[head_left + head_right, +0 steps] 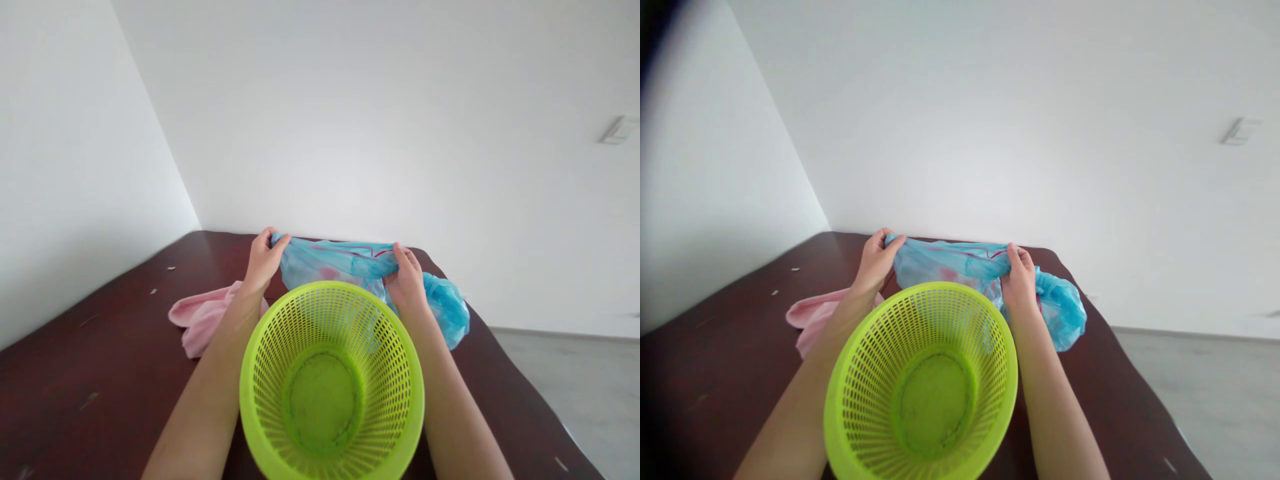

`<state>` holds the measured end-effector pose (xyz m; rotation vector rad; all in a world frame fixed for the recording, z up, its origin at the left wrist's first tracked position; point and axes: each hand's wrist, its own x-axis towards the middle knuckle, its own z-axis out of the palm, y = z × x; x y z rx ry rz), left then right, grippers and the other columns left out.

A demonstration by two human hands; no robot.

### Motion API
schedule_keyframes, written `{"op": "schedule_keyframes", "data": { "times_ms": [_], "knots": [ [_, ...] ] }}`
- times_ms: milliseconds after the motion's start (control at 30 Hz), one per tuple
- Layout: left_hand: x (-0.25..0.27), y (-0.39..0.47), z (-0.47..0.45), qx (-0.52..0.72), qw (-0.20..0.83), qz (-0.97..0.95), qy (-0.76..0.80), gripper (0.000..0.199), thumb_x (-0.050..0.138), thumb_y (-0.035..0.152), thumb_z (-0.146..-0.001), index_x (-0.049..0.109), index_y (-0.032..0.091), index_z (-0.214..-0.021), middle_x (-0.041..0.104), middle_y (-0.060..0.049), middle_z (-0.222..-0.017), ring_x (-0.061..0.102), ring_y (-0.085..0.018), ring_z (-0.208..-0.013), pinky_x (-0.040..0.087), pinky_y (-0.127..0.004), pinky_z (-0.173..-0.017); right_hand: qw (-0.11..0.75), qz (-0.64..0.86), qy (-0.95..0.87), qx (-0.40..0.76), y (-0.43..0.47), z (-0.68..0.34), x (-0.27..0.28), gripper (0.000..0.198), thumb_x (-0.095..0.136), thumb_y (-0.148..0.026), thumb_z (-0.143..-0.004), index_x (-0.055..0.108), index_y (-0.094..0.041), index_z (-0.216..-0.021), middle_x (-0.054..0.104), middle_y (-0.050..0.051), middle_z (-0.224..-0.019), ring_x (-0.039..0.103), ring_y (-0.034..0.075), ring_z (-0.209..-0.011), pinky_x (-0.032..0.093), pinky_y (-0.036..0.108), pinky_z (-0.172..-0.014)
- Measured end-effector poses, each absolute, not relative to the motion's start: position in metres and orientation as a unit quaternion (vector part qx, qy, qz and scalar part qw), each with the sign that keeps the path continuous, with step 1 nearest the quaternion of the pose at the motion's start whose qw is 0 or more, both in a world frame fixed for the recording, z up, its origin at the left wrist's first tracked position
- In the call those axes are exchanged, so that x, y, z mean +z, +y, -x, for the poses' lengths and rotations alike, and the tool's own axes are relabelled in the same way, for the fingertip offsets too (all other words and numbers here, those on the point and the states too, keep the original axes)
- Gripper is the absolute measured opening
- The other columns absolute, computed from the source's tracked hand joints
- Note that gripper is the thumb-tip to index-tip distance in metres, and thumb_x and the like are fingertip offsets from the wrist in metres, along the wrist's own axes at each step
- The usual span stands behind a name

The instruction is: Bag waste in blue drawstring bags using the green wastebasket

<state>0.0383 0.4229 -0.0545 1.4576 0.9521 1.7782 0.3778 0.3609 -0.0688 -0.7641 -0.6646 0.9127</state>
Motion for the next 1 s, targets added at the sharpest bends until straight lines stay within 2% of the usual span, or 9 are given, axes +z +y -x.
{"op": "schedule_keyframes", "data": {
  "times_ms": [167, 233, 300, 367, 433, 500, 633, 800, 1000],
  "knots": [
    [-0.045, 0.421, -0.028, 0.681, 0.378, -0.555, 0.291, 0.082, 0.065, 0.096, -0.101, 0.039, 0.028, -0.064, 0.044, 0.000, -0.064, 0.051, -0.020, -0.066, 0.051, -0.036, -0.068, 0.751, 0.398, -0.307, 0.429, 0.354, -0.375, -0.066, 0.067, 0.115, -0.062, -0.065, 0.073, -0.030, -0.106, 0.076, -0.004, -0.087, 0.069, 0.019, -0.072, 0.061, 0.034, -0.061],
    [-0.044, 0.419, -0.023, 0.623, 0.385, -0.613, 0.296, 0.087, 0.054, 0.098, -0.106, 0.035, 0.029, -0.057, 0.048, -0.004, -0.061, 0.055, -0.023, -0.068, 0.053, -0.040, -0.072, 0.748, 0.414, -0.293, 0.428, 0.353, -0.375, -0.066, 0.065, 0.116, -0.055, -0.060, 0.075, -0.030, -0.103, 0.076, -0.005, -0.085, 0.068, 0.019, -0.072, 0.062, 0.034, -0.063],
    [-0.048, 0.419, -0.019, 0.544, 0.322, -0.685, 0.362, 0.076, 0.072, 0.088, -0.103, 0.056, 0.027, -0.062, 0.068, -0.007, -0.074, 0.064, -0.025, -0.078, 0.054, -0.040, -0.079, 0.745, 0.417, -0.292, 0.431, 0.353, -0.376, -0.066, 0.062, 0.115, -0.053, -0.058, 0.074, -0.030, -0.099, 0.075, -0.005, -0.083, 0.067, 0.019, -0.072, 0.061, 0.034, -0.065],
    [-0.057, 0.421, -0.018, 0.487, 0.241, -0.720, 0.432, 0.051, 0.097, 0.073, -0.087, 0.080, 0.026, -0.088, 0.083, -0.009, -0.105, 0.072, -0.029, -0.094, 0.058, -0.041, -0.087, 0.737, 0.413, -0.316, 0.432, 0.353, -0.379, -0.066, 0.059, 0.113, -0.056, -0.063, 0.072, -0.031, -0.097, 0.074, -0.005, -0.081, 0.067, 0.020, -0.072, 0.060, 0.034, -0.065],
    [-0.068, 0.425, -0.020, 0.464, 0.252, -0.711, 0.464, 0.059, 0.112, 0.056, -0.068, 0.086, 0.026, -0.112, 0.086, -0.011, -0.121, 0.077, -0.033, -0.105, 0.061, -0.042, -0.090, 0.722, 0.418, -0.360, 0.419, 0.354, -0.381, -0.068, 0.056, 0.108, -0.064, -0.072, 0.069, -0.032, -0.098, 0.071, -0.005, -0.081, 0.065, 0.021, -0.071, 0.060, 0.036, -0.067],
    [-0.077, 0.429, -0.023, 0.439, 0.340, -0.687, 0.469, 0.065, 0.116, 0.044, -0.060, 0.086, 0.024, -0.114, 0.087, -0.012, -0.112, 0.079, -0.034, -0.097, 0.061, -0.042, -0.083, 0.700, 0.458, -0.421, 0.352, 0.357, -0.383, -0.071, 0.052, 0.095, -0.076, -0.087, 0.068, -0.032, -0.097, 0.067, -0.004, -0.080, 0.061, 0.021, -0.071, 0.059, 0.037, -0.069],
    [-0.083, 0.434, -0.035, 0.437, 0.426, -0.664, 0.432, 0.038, 0.110, 0.043, -0.073, 0.086, 0.022, -0.094, 0.084, -0.008, -0.088, 0.077, -0.030, -0.082, 0.057, -0.038, -0.075, 0.658, 0.542, -0.494, 0.173, 0.361, -0.389, -0.075, 0.054, 0.067, -0.083, -0.106, 0.062, -0.032, -0.091, 0.065, 0.003, -0.089, 0.065, 0.029, -0.089, 0.061, 0.048, -0.093],
    [-0.079, 0.432, -0.059, 0.544, 0.474, -0.584, 0.370, 0.040, 0.097, 0.058, -0.091, 0.081, 0.022, -0.095, 0.079, -0.002, -0.088, 0.070, -0.020, -0.081, 0.056, -0.030, -0.074, 0.644, 0.533, -0.546, 0.041, 0.353, -0.389, -0.066, 0.034, 0.074, -0.058, -0.105, 0.074, -0.029, -0.123, 0.075, 0.016, -0.143, 0.065, 0.039, -0.141, 0.041, 0.063, -0.137],
    [-0.077, 0.425, -0.072, 0.554, 0.591, -0.492, 0.319, 0.047, 0.101, 0.060, -0.089, 0.081, 0.021, -0.107, 0.082, -0.003, -0.089, 0.074, -0.021, -0.073, 0.066, -0.035, -0.071, 0.471, 0.443, -0.723, 0.243, 0.352, -0.370, -0.074, 0.018, 0.074, -0.043, -0.111, 0.087, -0.031, -0.104, 0.090, 0.007, -0.109, 0.083, 0.032, -0.108, 0.063, 0.051, -0.107]
  ]
}}
